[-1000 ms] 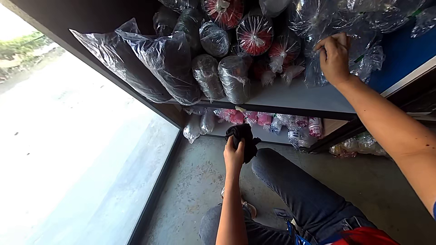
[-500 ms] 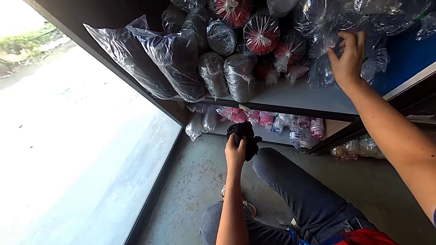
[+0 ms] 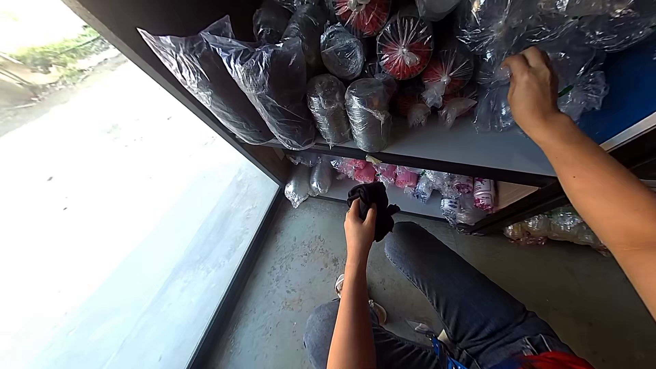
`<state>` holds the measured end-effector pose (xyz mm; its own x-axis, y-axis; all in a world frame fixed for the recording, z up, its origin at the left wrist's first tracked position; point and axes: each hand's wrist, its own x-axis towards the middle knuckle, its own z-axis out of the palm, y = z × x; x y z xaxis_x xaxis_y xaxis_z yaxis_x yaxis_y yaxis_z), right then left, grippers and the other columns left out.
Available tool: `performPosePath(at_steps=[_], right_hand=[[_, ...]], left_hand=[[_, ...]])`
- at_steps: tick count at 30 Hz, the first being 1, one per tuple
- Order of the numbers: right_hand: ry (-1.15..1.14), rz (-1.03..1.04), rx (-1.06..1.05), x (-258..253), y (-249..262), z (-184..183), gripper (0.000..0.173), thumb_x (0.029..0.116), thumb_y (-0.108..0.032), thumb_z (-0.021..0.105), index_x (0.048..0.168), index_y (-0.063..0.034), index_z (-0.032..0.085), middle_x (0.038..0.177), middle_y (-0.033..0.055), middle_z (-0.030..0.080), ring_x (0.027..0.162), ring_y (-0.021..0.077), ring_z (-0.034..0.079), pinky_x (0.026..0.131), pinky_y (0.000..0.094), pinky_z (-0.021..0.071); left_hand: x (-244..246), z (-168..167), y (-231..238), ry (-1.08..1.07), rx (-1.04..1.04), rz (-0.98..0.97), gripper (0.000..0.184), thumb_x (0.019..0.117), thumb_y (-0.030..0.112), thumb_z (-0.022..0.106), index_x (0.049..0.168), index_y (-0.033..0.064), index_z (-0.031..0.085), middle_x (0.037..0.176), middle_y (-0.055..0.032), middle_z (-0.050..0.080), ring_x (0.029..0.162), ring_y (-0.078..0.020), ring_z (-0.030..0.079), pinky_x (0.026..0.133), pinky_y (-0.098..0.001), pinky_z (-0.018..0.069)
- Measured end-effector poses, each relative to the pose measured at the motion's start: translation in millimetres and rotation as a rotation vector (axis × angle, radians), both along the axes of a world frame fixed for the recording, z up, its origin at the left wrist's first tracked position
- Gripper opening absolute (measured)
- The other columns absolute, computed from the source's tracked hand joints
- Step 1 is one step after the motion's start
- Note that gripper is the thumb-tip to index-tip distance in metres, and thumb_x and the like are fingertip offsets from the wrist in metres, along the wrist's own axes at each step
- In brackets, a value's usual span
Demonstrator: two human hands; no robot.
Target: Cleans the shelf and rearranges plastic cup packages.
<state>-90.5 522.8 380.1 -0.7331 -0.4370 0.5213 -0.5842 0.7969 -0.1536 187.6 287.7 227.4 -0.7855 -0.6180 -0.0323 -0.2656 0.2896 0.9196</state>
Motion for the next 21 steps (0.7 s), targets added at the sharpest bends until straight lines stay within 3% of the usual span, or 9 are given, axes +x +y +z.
performPosePath(at_steps=[3, 7, 9, 11, 13, 15, 18, 21], right_hand=[[-0.02, 0.008, 0.109, -2, -3, 8, 0.032, 0.0991, 0.013, 0.039, 0.124, 0.0145, 0.059, 0.126, 0.0389, 0.055, 0.124, 0.0562, 0.052, 0.104, 0.0645, 0.0414], [-0.008, -0.021, 0.183, -4, -5, 9, 0.028, 0.1009, 0.009, 0.042, 0.122, 0.0158, 0.058, 0.126, 0.0408, 0.053, 0.121, 0.0592, 0.052, 0.096, 0.067, 0.0446], [0.007, 0.01, 0.152, -6, 0, 5, 0.029, 0.1026, 0.002, 0.044, 0.124, 0.0129, 0.06, 0.125, 0.0401, 0.053, 0.118, 0.0587, 0.053, 0.093, 0.0663, 0.0462], [-0.008, 0.064, 0.08, -6, 7, 2, 0.032, 0.102, -0.006, 0.05, 0.129, 0.0096, 0.06, 0.127, 0.039, 0.052, 0.119, 0.0567, 0.053, 0.096, 0.0641, 0.0462], [-0.041, 0.099, -0.008, -6, 12, -3, 0.042, 0.1019, -0.022, 0.059, 0.132, 0.0064, 0.06, 0.128, 0.0378, 0.051, 0.119, 0.0545, 0.052, 0.098, 0.062, 0.045], [-0.075, 0.1, -0.098, -5, 14, -4, 0.051, 0.1041, -0.038, 0.056, 0.131, 0.005, 0.063, 0.129, 0.0363, 0.051, 0.118, 0.0504, 0.054, 0.101, 0.0587, 0.0444], [-0.125, 0.075, -0.216, -5, 8, 3, 0.042, 0.1083, -0.027, 0.05, 0.12, 0.0085, 0.068, 0.121, 0.0331, 0.054, 0.113, 0.0424, 0.056, 0.102, 0.0491, 0.0434], [-0.152, 0.023, -0.223, -6, 1, 7, 0.025, 0.1019, -0.007, 0.057, 0.12, 0.0082, 0.067, 0.124, 0.0325, 0.055, 0.115, 0.0433, 0.056, 0.103, 0.0494, 0.0448]], left_hand=[[-1, -1, 0, 0.004, -0.003, -0.008, 0.035, 0.0994, 0.018, 0.058, 0.125, -0.0045, 0.064, 0.108, -0.0211, 0.069, 0.104, -0.0289, 0.066, 0.094, -0.0483, 0.0499], [-2, -3, 2, 0.002, -0.001, -0.015, 0.035, 0.0995, 0.019, 0.058, 0.125, -0.0045, 0.064, 0.108, -0.0211, 0.069, 0.104, -0.0291, 0.066, 0.094, -0.0482, 0.0494], [0, -2, 2, 0.001, -0.007, -0.012, 0.035, 0.0996, 0.019, 0.058, 0.125, -0.0036, 0.064, 0.108, -0.0208, 0.069, 0.104, -0.0285, 0.066, 0.094, -0.0481, 0.0494], [1, -1, 1, 0.005, -0.01, -0.001, 0.035, 0.0996, 0.019, 0.058, 0.125, -0.0039, 0.064, 0.108, -0.0215, 0.069, 0.104, -0.0296, 0.066, 0.094, -0.049, 0.049], [2, 0, 1, 0.008, -0.014, 0.009, 0.035, 0.0996, 0.018, 0.058, 0.125, -0.0042, 0.064, 0.108, -0.0219, 0.069, 0.104, -0.0298, 0.066, 0.094, -0.0491, 0.049], [2, 0, 1, 0.016, -0.014, 0.012, 0.034, 0.0994, 0.018, 0.058, 0.125, -0.004, 0.064, 0.107, -0.0213, 0.069, 0.104, -0.029, 0.066, 0.093, -0.0484, 0.049], [2, 0, 1, 0.019, -0.019, 0.013, 0.034, 0.0992, 0.018, 0.059, 0.124, -0.0042, 0.064, 0.107, -0.0214, 0.069, 0.104, -0.0296, 0.065, 0.093, -0.0491, 0.0487], [2, -1, 0, 0.01, -0.021, 0.014, 0.032, 0.0993, 0.017, 0.059, 0.123, -0.0036, 0.065, 0.106, -0.0208, 0.069, 0.102, -0.0289, 0.066, 0.092, -0.0491, 0.0492]])
